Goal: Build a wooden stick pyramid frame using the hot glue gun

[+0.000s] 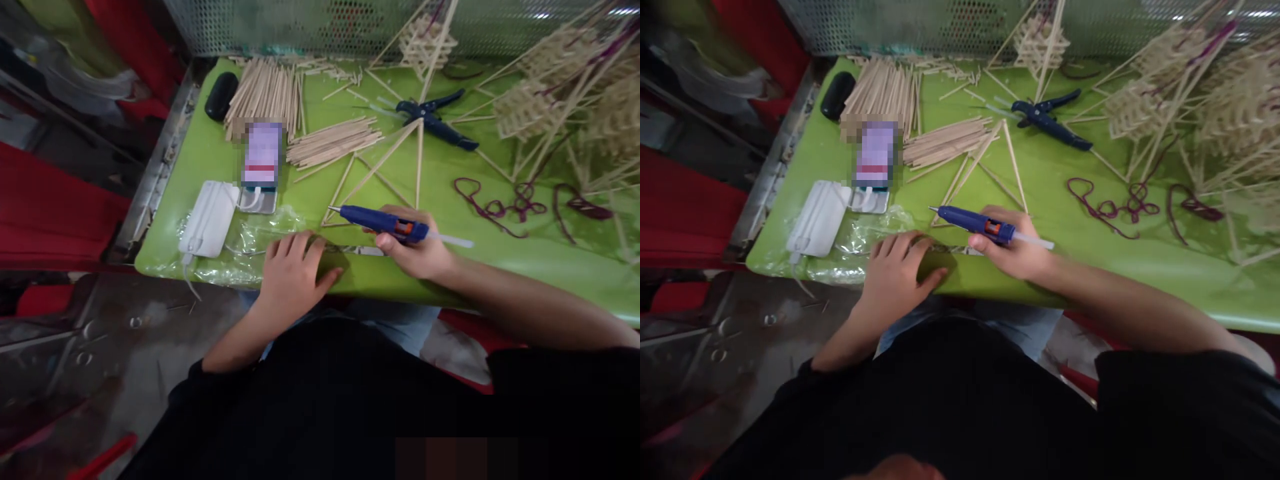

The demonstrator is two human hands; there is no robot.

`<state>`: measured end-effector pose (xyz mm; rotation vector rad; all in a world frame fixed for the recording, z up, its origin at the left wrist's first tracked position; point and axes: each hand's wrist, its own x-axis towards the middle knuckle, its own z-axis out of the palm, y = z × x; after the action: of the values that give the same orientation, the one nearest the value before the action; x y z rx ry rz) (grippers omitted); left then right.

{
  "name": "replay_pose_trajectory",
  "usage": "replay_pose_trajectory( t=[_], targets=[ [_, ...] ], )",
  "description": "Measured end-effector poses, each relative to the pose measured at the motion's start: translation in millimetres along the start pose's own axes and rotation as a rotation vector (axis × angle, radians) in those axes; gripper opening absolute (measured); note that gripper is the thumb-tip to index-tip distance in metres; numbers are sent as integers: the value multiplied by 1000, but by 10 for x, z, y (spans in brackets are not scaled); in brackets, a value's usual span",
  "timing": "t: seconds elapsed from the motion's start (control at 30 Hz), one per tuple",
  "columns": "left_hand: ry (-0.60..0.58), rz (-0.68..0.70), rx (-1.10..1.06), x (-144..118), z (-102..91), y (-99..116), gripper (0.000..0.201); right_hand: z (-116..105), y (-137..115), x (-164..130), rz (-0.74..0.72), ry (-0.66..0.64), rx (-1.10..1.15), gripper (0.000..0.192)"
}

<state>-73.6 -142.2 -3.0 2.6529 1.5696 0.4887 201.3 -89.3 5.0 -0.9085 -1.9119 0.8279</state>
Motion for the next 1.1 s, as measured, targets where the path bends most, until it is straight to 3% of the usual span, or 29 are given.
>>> replay_pose_trajectory(
  t=[0.1, 0.23, 0.47, 0.73, 0.93, 1.1],
  targets=[
    [67, -16, -20, 22, 174, -15, 54, 21, 80, -56, 68, -28, 3, 31],
    [77, 14, -48, 37, 179, -51, 60, -59, 93, -91, 169, -32, 97, 29],
    [67, 47, -37, 81, 144, -77, 68, -162, 52, 62, 334, -272, 253, 62],
    [131, 66, -21, 77, 179, -88, 80, -61, 65, -3, 655, -228, 589, 74],
    [201, 74, -13, 45, 224, -73, 77, -53, 78, -34, 610, -209, 563, 75],
    [195, 82, -15, 39, 236, -78, 72, -70, 98, -85, 594, -213, 542, 72]
  ],
)
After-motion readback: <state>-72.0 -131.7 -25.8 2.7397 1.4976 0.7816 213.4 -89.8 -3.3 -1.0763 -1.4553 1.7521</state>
